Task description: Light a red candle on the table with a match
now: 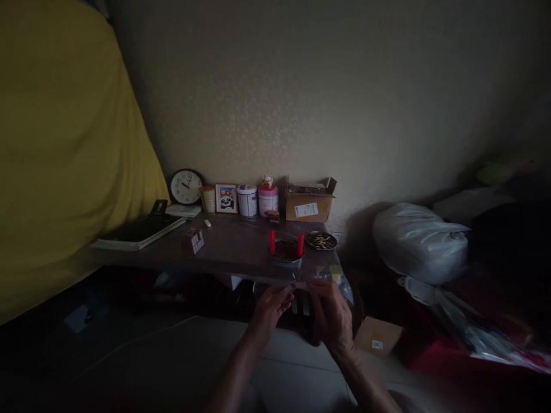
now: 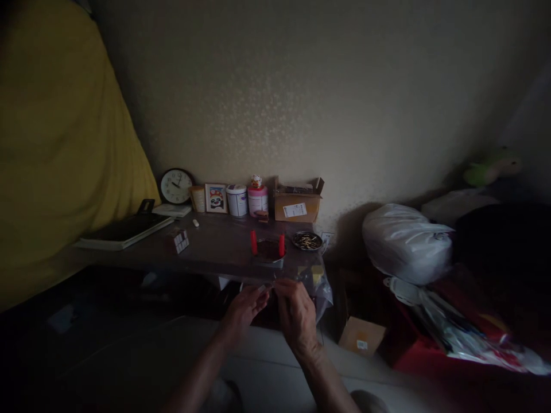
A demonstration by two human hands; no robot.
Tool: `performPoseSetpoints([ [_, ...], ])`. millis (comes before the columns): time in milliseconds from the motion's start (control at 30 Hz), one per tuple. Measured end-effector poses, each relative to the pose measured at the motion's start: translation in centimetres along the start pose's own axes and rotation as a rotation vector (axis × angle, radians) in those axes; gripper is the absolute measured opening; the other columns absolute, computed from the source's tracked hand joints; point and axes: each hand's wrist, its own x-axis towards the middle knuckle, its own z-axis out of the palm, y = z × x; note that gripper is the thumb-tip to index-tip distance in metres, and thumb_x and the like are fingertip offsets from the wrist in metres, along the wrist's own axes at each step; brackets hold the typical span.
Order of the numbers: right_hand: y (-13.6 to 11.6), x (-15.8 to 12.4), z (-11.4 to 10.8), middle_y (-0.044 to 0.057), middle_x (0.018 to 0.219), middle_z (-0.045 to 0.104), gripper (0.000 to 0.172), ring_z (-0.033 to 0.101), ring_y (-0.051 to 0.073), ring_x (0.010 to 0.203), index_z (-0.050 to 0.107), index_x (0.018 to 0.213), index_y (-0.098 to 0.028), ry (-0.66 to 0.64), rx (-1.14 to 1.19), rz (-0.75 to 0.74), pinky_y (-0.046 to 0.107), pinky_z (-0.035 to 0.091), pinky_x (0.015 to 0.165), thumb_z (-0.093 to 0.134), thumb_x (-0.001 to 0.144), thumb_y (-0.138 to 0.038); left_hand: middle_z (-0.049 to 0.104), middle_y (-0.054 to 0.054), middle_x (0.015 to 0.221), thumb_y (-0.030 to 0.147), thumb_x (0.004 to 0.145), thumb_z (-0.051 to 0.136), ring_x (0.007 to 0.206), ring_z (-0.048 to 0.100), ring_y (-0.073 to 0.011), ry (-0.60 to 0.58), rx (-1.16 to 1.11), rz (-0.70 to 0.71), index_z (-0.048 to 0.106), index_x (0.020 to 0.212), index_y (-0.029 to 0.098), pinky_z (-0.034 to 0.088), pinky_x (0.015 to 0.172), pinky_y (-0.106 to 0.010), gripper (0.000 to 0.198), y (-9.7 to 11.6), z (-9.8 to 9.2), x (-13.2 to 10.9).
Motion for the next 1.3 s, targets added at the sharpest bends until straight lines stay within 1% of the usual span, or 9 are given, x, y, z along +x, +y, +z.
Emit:
performPoseSetpoints([
  [133,2.6,-0.8,1.1,0.004,0.072,0.063,0.022,0.06,0.018,0.072,0.061,0.078,-0.021,-0.167,-0.106,0.039,0.033,0.048,0.071,0.04,0.087,-0.018,0.069,-0.006,0.092,0.031,0.069,0.071,0.088,0.062,-0.0175,-0.039,-0.017,0.014,0.066,0.083,0.018,0.043,0.084,-0.031,0.02,-0.2,-0.2,-0.1],
  [267,5.5,-1.1,1.4,0.004,0.079,0.065,0.019,0.06,0.018,0.077,0.061,0.082,-0.02,-0.033,-0.086,0.375,0.03,0.047,0.071,0.045,0.086,-0.029,0.07,-0.008,0.096,0.033,0.071,0.069,0.089,0.062,-0.0181,-0.016,0.02,-0.014,0.066,0.087,0.017,0.044,0.084,-0.032,0.022,-0.3,-0.8,0.0],
  [467,5.4,-0.8,0.4,0.003,0.082,0.066,0.025,0.061,0.018,0.077,0.06,0.083,-0.019,0.057,0.155,0.578,0.028,0.047,0.071,0.051,0.082,-0.042,0.069,-0.009,0.101,0.033,0.071,0.07,0.09,0.062,-0.0188,-0.015,0.027,-0.023,0.066,0.087,0.016,0.043,0.085,-0.033,0.024,-0.3,-1.0,0.0],
  [600,3.7,-1.0,0.9,0.003,0.08,0.065,0.023,0.06,0.017,0.076,0.059,0.081,-0.019,0.075,0.209,0.529,0.027,0.047,0.069,0.052,0.082,-0.041,0.07,-0.008,0.096,0.032,0.07,0.07,0.091,0.062,-0.0196,-0.026,0.034,-0.025,0.065,0.085,0.017,0.043,0.086,-0.034,0.022,-0.4,-0.9,0.0],
  [833,1.5,-0.8,1.2,0.004,0.082,0.064,0.017,0.06,0.017,0.079,0.058,0.08,-0.021,-0.115,0.083,0.187,0.03,0.048,0.073,0.043,0.088,-0.024,0.069,-0.006,0.093,0.031,0.073,0.068,0.093,0.061,-0.0194,-0.081,0.039,0.013,0.064,0.084,0.018,0.042,0.085,-0.033,0.017,-0.5,-0.7,-0.1],
  [967,0.8,-0.4,0.3,0.007,0.089,0.064,0.014,0.059,0.018,0.084,0.058,0.087,-0.021,0.009,0.013,0.08,0.031,0.048,0.075,0.045,0.088,-0.02,0.069,-0.004,0.085,0.032,0.07,0.071,0.085,0.062,-0.017,-0.029,0.043,0.004,0.065,0.081,0.018,0.043,0.079,-0.03,0.019,-0.6,-0.7,0.3],
  [1067,1.1,-0.6,0.6,0.007,0.089,0.065,0.016,0.059,0.018,0.085,0.06,0.086,-0.022,-0.078,0.026,0.017,0.033,0.047,0.079,0.044,0.088,-0.018,0.069,-0.005,0.084,0.033,0.068,0.072,0.083,0.062,-0.0171,-0.02,0.03,0.01,0.066,0.08,0.017,0.043,0.079,-0.031,0.021,-0.6,-0.6,0.3],
  [1133,2.0,-0.8,1.2,0.005,0.077,0.065,0.021,0.06,0.018,0.075,0.06,0.077,-0.022,-0.157,0.029,0.075,0.032,0.047,0.074,0.043,0.087,-0.021,0.07,-0.006,0.09,0.033,0.068,0.072,0.086,0.062,-0.0181,-0.03,0.019,0.013,0.066,0.082,0.017,0.043,0.082,-0.032,0.022,-0.5,-0.6,0.1],
  [1300,4.8,-0.7,1.6,0.004,0.078,0.064,0.019,0.06,0.019,0.076,0.058,0.078,-0.019,0.008,-0.002,0.38,0.03,0.046,0.07,0.047,0.086,-0.033,0.07,-0.009,0.1,0.034,0.071,0.069,0.09,0.063,-0.0197,-0.015,0.034,-0.009,0.065,0.086,0.017,0.043,0.085,-0.033,0.023,0.1,-0.8,-0.3],
])
